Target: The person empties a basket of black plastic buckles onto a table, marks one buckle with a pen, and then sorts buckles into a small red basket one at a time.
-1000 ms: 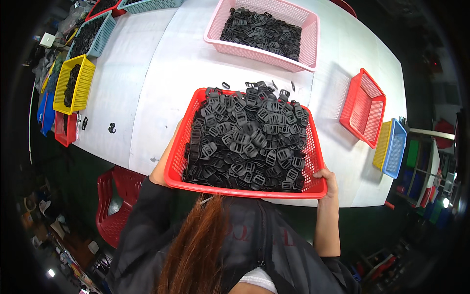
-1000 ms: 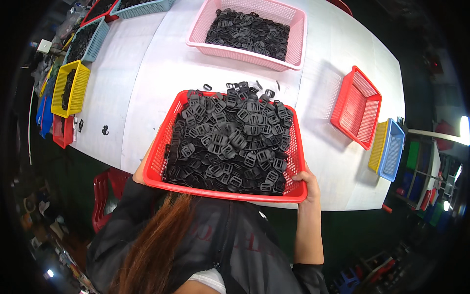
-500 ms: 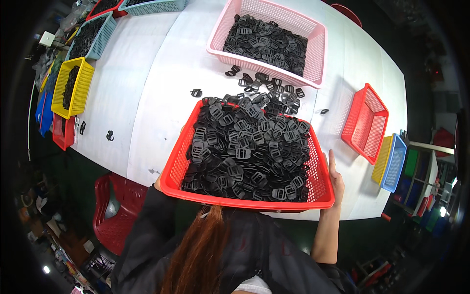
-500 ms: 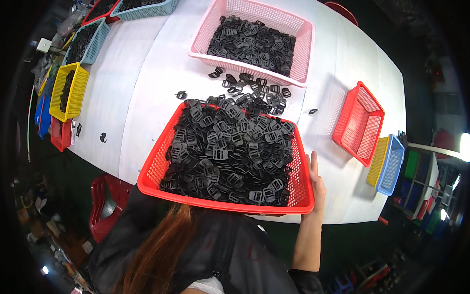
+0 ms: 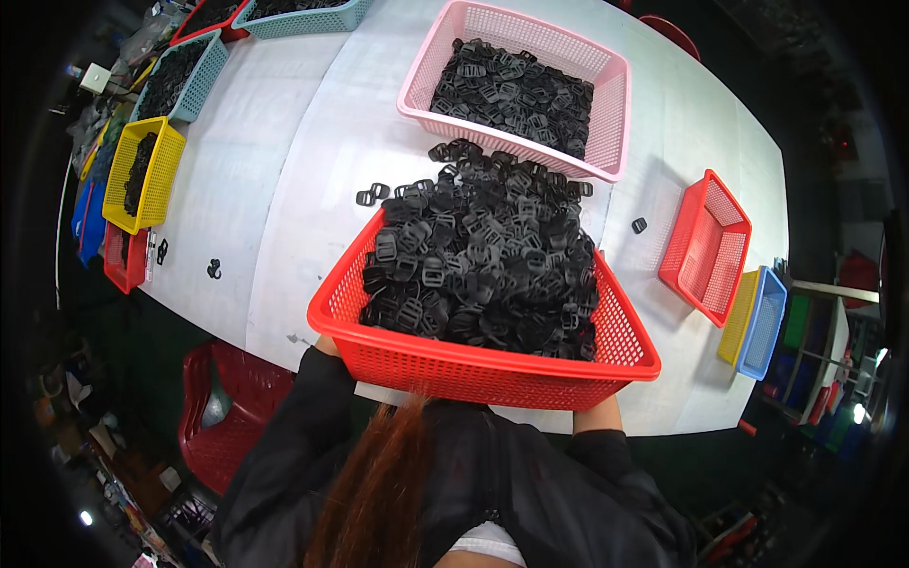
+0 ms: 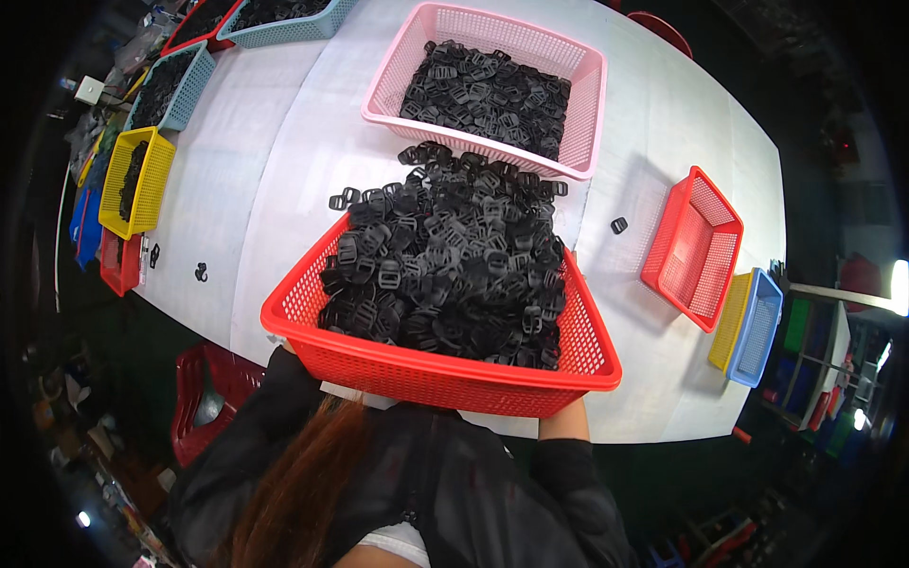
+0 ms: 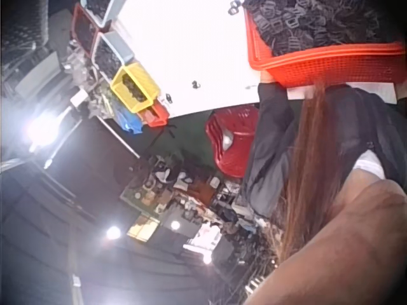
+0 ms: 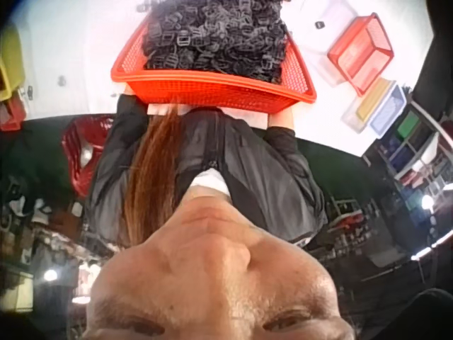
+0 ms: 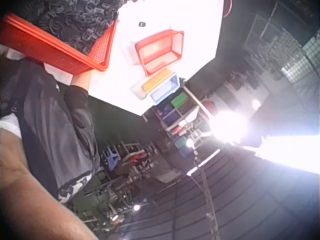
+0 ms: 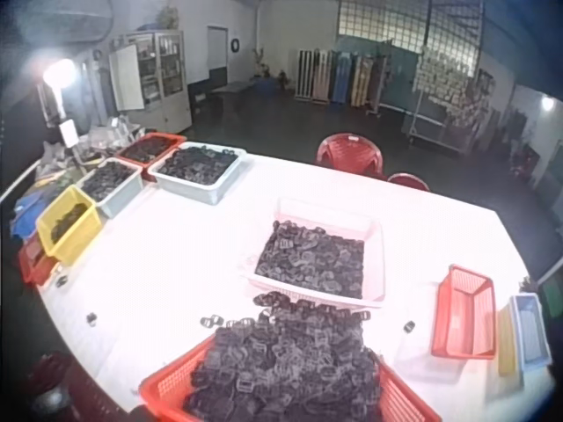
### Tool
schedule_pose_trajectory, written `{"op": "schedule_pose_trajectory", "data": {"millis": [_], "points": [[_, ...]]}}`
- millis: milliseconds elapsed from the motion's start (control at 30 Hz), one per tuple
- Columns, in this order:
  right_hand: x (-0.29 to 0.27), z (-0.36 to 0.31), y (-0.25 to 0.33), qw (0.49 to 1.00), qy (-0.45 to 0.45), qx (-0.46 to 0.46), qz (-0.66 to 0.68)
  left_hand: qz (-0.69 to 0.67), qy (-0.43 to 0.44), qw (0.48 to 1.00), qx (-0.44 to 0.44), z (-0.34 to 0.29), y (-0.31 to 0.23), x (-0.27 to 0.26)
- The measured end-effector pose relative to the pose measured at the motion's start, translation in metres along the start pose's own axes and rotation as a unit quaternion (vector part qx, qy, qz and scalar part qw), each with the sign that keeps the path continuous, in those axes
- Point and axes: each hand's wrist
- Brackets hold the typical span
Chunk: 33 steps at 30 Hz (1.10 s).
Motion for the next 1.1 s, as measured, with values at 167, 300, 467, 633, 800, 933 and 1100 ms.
{"op": "schedule_pose_trajectory", "data": {"millis": [167, 300, 467, 633, 800, 933, 1100], "points": [[-0.002, -0.005, -0.001, 1.000, 0.007, 0.002, -0.006, -0.009, 0.006, 1.000, -0.001, 0.017, -0.002, 0.006], [-0.003, -0.010, -0.003, 1.000, 0.016, 0.010, -0.006, -0.009, 0.004, 1.000, 0.003, 0.020, -0.005, 0.008], [-0.006, -0.017, 0.001, 1.000, 0.021, 0.015, -0.012, -0.009, 0.007, 1.000, 0.003, 0.022, -0.007, 0.011], [-0.007, -0.022, 0.005, 0.999, 0.029, 0.023, -0.015, -0.008, 0.005, 1.000, 0.006, 0.015, -0.009, 0.012], [-0.013, -0.029, 0.008, 0.998, 0.044, 0.029, -0.024, -0.009, 0.008, 1.000, 0.009, 0.005, -0.007, 0.011], [-0.019, -0.032, 0.010, 0.997, 0.063, 0.034, -0.035, -0.006, 0.011, 1.000, 0.009, -0.005, -0.003, 0.009], [-0.025, -0.030, 0.011, 0.993, 0.098, 0.047, -0.054, -0.007, 0.023, 1.000, 0.008, -0.014, -0.001, 0.008]]}}
Point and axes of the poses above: each hand's wrist, its own z-axis towards the middle knuckle, its own x-axis out of the palm, y = z × x
